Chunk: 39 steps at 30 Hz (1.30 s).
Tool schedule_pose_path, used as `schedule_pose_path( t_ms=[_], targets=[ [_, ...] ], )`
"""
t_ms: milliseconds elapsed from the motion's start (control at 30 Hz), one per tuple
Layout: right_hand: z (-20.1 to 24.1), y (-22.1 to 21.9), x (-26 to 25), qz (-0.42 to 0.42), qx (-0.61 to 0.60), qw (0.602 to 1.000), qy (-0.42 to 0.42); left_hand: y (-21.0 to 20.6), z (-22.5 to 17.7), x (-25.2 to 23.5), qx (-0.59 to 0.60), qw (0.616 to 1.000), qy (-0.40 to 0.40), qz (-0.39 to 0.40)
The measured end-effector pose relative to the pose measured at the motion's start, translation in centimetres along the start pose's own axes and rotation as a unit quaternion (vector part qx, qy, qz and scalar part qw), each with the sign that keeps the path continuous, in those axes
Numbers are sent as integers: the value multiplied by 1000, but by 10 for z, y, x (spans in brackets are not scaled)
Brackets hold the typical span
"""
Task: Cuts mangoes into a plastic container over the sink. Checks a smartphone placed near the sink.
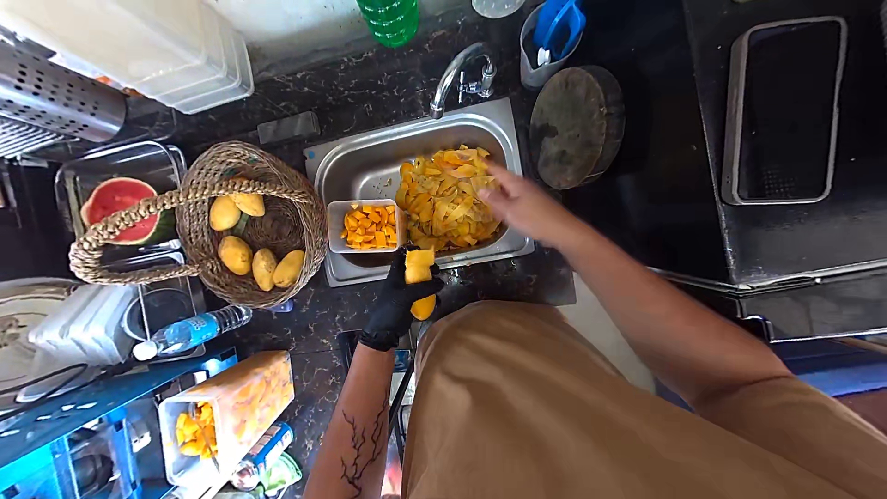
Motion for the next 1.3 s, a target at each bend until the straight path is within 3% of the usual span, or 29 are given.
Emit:
schedule_pose_path(
  t_ms=[67,167,233,333,400,533,700,933,1300],
  targets=[
    [-12,-39,18,85,-103,989,-57,-3,-8,-5,55,998,5,-4],
    [-14,-76,31,258,-256,924,-117,-4,-20,-8,65,998,14,2],
    [-9,-81,31,211,-213,948,-103,-2,-25,-8,47,999,24,-1],
    [-10,-75,14,87,-19,994,-66,0,-24,-11,27,999,25,-39],
    [-13,-69,11,102,-54,991,-70,-4,-23,-16,15,999,10,-39],
    [1,-71,27,221,-194,954,-65,-11,-22,-19,-21,1000,0,-3],
    [5,-64,35,121,-79,986,81,-15,-27,-22,-59,998,-12,4],
    [-1,-48,44,-19,-63,995,69,-43,-40,-8,-151,987,-54,21],
    [1,-59,37,-84,-63,994,37,-26,-44,-7,-227,950,-180,114]
  ],
)
Point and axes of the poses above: each hand's wrist, its own x-axis away from the middle knuckle, its own y-axis out of the back of the hand, z = x × y, the point moved 3 cm from there along -x, towards the middle knuckle, and after that the axes turned 10 degrees about -z, right-handed, at the moved point
